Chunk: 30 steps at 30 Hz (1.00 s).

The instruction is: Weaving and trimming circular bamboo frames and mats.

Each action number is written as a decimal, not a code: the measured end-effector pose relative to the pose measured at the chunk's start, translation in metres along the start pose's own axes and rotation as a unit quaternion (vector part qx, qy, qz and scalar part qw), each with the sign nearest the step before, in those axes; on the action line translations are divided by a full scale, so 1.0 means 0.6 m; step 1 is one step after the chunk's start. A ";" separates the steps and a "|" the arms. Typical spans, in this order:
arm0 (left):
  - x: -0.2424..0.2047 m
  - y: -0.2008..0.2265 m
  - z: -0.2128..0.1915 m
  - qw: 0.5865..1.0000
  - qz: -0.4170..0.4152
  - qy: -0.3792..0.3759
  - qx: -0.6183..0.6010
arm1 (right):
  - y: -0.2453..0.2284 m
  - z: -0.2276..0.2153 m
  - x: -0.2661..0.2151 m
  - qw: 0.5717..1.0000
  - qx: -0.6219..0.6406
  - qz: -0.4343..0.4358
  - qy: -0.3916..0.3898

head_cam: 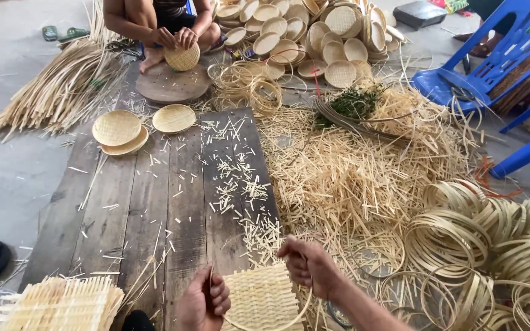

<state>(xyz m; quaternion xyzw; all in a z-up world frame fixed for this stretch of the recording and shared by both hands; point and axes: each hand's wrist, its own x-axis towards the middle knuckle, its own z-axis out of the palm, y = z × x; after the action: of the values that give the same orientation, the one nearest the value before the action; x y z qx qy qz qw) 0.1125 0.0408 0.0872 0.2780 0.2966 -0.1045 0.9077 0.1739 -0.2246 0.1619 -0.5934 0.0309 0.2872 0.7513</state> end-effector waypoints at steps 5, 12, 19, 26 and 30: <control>0.078 -0.040 -0.083 0.999 -0.008 -0.044 -0.021 | 0.059 -0.017 0.009 0.996 0.084 0.014 0.003; 0.033 -0.054 -0.026 0.991 0.035 0.074 -0.105 | 0.109 -0.057 0.042 0.995 -0.023 0.007 0.097; 0.085 -0.147 -0.188 0.873 0.220 0.254 0.354 | 0.246 -0.054 0.031 0.888 -0.374 0.054 0.263; 0.101 -0.141 -0.214 0.702 0.213 0.239 0.636 | 0.299 -0.046 0.046 0.814 -0.495 0.009 0.304; 0.113 -0.150 -0.231 0.696 0.196 0.233 0.650 | 0.324 -0.065 0.051 0.804 -0.510 -0.013 0.305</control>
<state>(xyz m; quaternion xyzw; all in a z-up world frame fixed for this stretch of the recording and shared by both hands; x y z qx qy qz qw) 0.0685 0.0433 -0.0859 0.8664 0.2957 -0.0224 0.4018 0.1199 -0.2229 -0.0312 -0.9482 0.0997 0.0557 0.2964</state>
